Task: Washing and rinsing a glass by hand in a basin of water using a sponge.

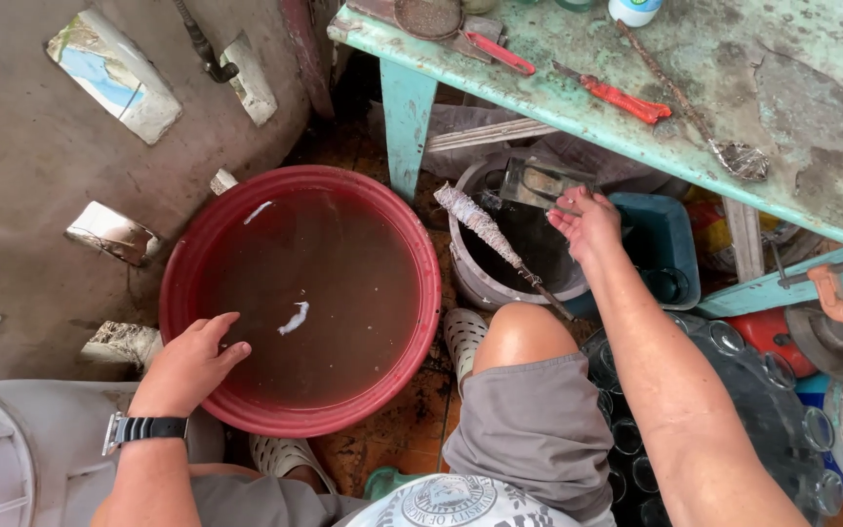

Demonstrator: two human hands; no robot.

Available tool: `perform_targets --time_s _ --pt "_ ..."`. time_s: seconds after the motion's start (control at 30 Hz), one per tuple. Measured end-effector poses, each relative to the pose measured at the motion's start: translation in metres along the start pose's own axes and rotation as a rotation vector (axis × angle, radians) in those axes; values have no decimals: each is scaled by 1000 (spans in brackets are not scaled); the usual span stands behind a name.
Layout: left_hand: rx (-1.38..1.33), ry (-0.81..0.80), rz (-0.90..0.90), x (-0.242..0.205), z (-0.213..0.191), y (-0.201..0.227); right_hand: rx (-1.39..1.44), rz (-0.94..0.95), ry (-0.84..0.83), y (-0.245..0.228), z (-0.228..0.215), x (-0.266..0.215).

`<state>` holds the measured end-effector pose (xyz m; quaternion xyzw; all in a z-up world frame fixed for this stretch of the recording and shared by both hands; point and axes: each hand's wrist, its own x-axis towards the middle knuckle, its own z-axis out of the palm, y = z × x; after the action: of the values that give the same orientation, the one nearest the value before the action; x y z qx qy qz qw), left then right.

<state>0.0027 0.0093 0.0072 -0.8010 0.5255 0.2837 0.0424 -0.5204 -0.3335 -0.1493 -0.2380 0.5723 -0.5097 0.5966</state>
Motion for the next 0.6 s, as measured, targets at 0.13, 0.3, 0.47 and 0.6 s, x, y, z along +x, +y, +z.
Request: perform_targets --time_s 0.13,0.3,0.47,0.6 --pt "-10 8 -5 -2 -1 3 100 81 -37 5 12 -13" --pt "-21 19 9 -5 -1 0 235 214 -105 27 10 9" --pt "-30 34 15 -6 1 -4 277 288 -139 25 15 2" --pt "-28 44 21 -8 1 -4 267 324 -172 25 20 -7"
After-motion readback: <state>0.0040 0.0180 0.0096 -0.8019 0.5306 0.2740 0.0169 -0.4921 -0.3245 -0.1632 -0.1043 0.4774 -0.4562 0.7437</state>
